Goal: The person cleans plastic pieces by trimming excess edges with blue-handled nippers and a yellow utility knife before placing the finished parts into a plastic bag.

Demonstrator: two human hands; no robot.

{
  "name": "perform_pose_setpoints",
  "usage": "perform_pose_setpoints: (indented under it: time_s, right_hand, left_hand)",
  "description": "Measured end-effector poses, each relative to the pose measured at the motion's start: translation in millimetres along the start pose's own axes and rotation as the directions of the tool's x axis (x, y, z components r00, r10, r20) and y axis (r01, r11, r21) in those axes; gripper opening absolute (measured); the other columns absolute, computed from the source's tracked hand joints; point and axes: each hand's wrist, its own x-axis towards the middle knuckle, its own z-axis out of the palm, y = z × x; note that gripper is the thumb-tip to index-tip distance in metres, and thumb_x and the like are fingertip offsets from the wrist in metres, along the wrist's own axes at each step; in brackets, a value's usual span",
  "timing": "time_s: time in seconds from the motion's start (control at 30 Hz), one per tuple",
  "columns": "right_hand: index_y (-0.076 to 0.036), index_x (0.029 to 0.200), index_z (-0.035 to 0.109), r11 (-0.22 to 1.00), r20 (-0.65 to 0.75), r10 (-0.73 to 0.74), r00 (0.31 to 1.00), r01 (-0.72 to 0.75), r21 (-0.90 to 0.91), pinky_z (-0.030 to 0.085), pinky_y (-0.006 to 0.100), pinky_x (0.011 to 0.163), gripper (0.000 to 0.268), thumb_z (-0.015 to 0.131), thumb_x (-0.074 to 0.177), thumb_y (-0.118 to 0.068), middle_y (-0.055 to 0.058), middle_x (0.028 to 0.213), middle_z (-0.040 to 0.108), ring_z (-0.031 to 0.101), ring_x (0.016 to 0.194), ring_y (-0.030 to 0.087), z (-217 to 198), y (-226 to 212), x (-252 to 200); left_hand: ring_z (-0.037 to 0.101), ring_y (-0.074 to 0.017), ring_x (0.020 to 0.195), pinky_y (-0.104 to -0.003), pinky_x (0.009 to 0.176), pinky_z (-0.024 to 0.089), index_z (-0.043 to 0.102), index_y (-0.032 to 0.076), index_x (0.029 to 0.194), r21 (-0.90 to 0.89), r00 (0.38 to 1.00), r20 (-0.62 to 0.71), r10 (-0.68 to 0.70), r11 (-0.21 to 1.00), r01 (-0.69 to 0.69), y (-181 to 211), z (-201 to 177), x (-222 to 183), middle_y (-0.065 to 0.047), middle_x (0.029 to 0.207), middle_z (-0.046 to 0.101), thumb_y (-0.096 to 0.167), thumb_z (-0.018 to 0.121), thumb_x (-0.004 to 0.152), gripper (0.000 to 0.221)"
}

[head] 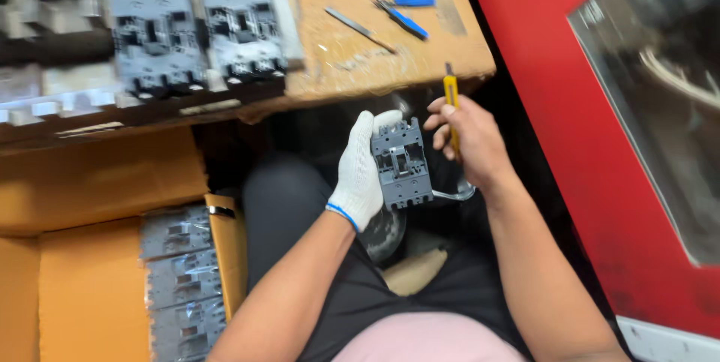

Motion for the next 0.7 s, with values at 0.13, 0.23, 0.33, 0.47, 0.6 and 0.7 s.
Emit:
perform_pose_setpoints:
  time_s: [0.13, 0.23, 0.33, 0.47, 0.6, 0.7]
  right_hand:
    - [-0.005, 0.122, 0.066, 0.994, -0.039, 0.047, 0.998, -0.050, -0.093, 0.035, 0.022, 0.050, 0.029, 0.067, 0.099, -0.024, 0.003, 0.080, 0.057, 0.046, 0.062, 0.007, -15, 26, -55]
    - [-0.002, 0.123, 0.066, 0.975, 0.041, -0.174, 0.984, 0.178, -0.130, 0.051, 0.021, 0.077, 0.030, 0.072, 0.099, -0.020, 0.002, 0.095, 0.066, 0.060, 0.085, 0.006, -28, 31, -82]
    - [-0.003, 0.119, 0.066, 0.968, 0.031, -0.172, 0.985, 0.175, -0.181, 0.050, 0.023, 0.078, 0.030, 0.076, 0.093, -0.015, 0.000, 0.094, 0.065, 0.059, 0.086, 0.006, -38, 17, -107]
    - [-0.004, 0.110, 0.069, 0.870, 0.000, -0.229, 0.973, 0.204, -0.449, 0.049, 0.026, 0.072, 0.030, 0.082, 0.084, -0.010, 0.004, 0.089, 0.067, 0.060, 0.078, 0.011, -42, -7, -138]
    - [-0.004, 0.102, 0.064, 0.633, 0.186, -0.574, 0.797, 0.577, -0.516, 0.053, 0.030, 0.086, 0.027, 0.081, 0.081, 0.000, 0.008, 0.107, 0.070, 0.066, 0.099, 0.021, -39, -2, -152]
    - [-0.004, 0.101, 0.063, 0.623, 0.206, -0.553, 0.807, 0.565, -0.541, 0.054, 0.031, 0.087, 0.027, 0.082, 0.081, -0.004, 0.008, 0.110, 0.071, 0.066, 0.099, 0.022, -33, 13, -157]
  left_hand:
    - [0.066, -0.0198, 0.099, -0.037, 0.090, 0.055, 0.063, 0.006, 0.133, 0.140, 0.990, 0.112, -0.083, 0.988, 0.067, -30, 2, -8, -0.009, 0.113, 0.070, 0.045, 0.047, 0.104, 0.051]
    - [0.065, -0.0205, 0.103, -0.038, 0.094, 0.053, 0.060, 0.005, 0.139, 0.227, 0.972, 0.172, -0.158, 0.967, 0.117, -42, 2, -18, -0.011, 0.119, 0.069, 0.046, 0.045, 0.107, 0.055]
    - [0.065, -0.0227, 0.108, -0.039, 0.099, 0.051, 0.058, 0.003, 0.142, 0.308, 0.957, 0.223, -0.186, 0.945, 0.112, -48, 8, -24, -0.014, 0.122, 0.069, 0.052, 0.038, 0.106, 0.064]
    - [0.059, -0.0173, 0.124, -0.037, 0.107, 0.038, 0.042, 0.018, 0.150, 0.488, 0.992, -0.030, -0.125, 0.864, 0.123, -45, 24, -26, -0.006, 0.137, 0.066, 0.062, 0.033, 0.100, 0.068]
    - [0.064, -0.0323, 0.110, -0.049, 0.101, 0.048, 0.055, 0.010, 0.140, 0.183, 0.951, 0.117, -0.287, 0.947, 0.264, -55, 27, -51, -0.014, 0.127, 0.067, 0.067, 0.036, 0.096, 0.074]
    - [0.066, -0.0347, 0.114, -0.047, 0.102, 0.051, 0.055, 0.006, 0.134, -0.055, 0.917, 0.240, -0.318, 0.939, 0.340, -68, 23, -53, -0.022, 0.130, 0.067, 0.062, 0.046, 0.098, 0.068]
